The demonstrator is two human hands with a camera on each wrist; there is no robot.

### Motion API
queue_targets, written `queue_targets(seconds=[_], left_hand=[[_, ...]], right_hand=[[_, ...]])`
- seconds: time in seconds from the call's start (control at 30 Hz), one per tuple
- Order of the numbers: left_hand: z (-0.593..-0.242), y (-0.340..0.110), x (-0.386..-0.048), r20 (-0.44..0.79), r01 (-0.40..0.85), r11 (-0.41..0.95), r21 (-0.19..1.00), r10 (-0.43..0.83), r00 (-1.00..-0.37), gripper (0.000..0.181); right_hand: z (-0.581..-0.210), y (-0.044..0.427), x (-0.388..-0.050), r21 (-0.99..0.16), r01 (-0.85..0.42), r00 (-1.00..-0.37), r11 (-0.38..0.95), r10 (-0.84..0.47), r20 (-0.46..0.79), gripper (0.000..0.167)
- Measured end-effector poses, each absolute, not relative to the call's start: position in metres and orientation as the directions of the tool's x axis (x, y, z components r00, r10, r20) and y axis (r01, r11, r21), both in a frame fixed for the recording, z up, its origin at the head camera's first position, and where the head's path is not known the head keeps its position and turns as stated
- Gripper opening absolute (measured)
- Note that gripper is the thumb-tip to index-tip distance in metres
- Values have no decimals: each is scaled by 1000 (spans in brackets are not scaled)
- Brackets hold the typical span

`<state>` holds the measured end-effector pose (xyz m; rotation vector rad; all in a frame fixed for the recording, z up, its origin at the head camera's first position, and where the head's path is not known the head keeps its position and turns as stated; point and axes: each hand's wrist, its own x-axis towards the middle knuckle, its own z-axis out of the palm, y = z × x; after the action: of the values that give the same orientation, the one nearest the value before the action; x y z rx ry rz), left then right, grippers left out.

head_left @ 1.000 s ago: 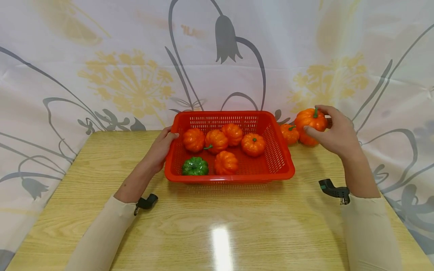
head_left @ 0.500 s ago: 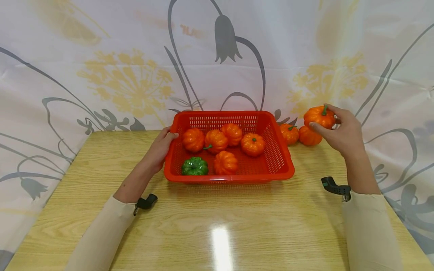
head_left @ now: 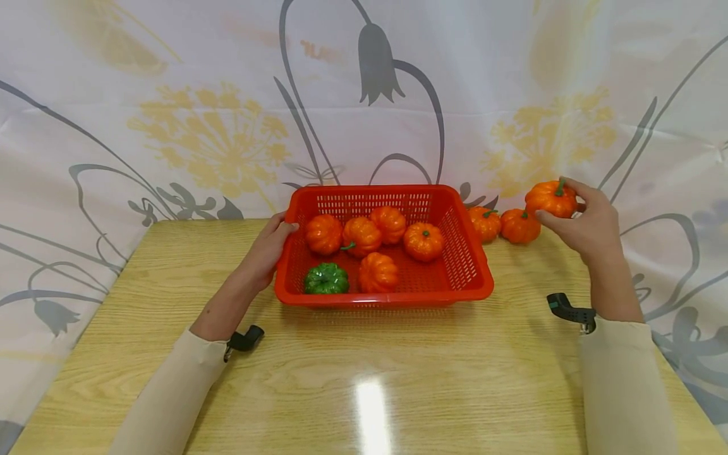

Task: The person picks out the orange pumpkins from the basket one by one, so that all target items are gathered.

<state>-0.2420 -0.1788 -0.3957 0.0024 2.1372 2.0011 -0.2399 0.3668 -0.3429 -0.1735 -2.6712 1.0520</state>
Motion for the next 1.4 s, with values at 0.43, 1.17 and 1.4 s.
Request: queue_targets(seconds=[0.43, 1.17, 1.4], left_hand=[[-396, -179, -243, -161, -151, 75, 986, 148, -976, 56], [-398, -180, -244, -153, -143, 76, 987, 147, -977, 57], [-398, -179, -244, -153, -143, 79, 987, 145, -977, 57]], right_hand=[[-364, 386, -247, -684, 55, -914, 727, 312, 258, 80], [-397, 408, -253, -712, 109, -907, 694, 363, 214, 80], [-407, 411, -256, -712, 102, -896, 695, 375, 238, 80]])
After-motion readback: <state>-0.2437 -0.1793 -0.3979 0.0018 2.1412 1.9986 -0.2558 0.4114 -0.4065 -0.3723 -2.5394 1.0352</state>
